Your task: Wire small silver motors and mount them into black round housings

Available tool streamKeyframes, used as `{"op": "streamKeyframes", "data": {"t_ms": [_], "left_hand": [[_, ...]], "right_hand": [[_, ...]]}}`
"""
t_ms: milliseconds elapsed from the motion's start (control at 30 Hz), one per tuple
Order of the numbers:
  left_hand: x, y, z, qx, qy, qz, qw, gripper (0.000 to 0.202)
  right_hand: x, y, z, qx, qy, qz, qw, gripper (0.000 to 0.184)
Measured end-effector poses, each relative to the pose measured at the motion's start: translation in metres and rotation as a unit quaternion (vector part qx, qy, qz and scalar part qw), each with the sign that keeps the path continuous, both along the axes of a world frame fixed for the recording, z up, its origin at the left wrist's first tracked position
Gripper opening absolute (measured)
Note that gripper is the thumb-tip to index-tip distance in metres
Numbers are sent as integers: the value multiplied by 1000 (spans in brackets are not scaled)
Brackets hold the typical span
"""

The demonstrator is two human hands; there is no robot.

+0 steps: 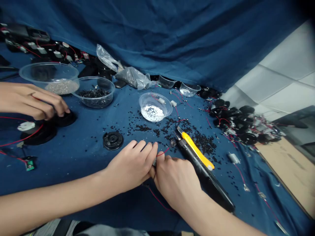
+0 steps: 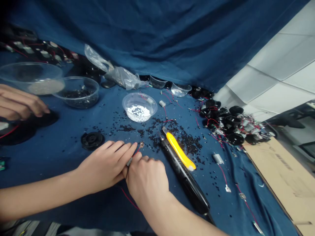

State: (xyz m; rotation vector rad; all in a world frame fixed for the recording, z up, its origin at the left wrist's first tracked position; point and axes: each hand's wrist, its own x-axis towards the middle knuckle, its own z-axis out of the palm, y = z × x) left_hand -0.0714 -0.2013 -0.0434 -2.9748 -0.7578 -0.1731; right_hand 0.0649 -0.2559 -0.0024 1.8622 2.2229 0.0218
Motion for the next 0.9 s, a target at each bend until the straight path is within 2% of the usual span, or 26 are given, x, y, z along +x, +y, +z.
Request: {"op": "streamKeyframes", "data": {"t_ms": [100, 300, 533, 900], "left_hand": [[2, 3, 4, 9, -5, 4, 1000, 49], [3, 3, 2, 24, -21, 5, 999, 26], [1, 2, 1, 37, -26, 8, 999, 21], [-5, 0, -1, 58, -26, 20, 998, 10]], "right_hand": [[-5, 0, 2, -15, -27, 8, 999, 9], [-10, -1, 2, -18, -58, 0, 998, 7], [-14, 4, 13, -35, -69, 32, 997, 8], [-18, -3, -1, -16, -75, 35, 996, 8]]}}
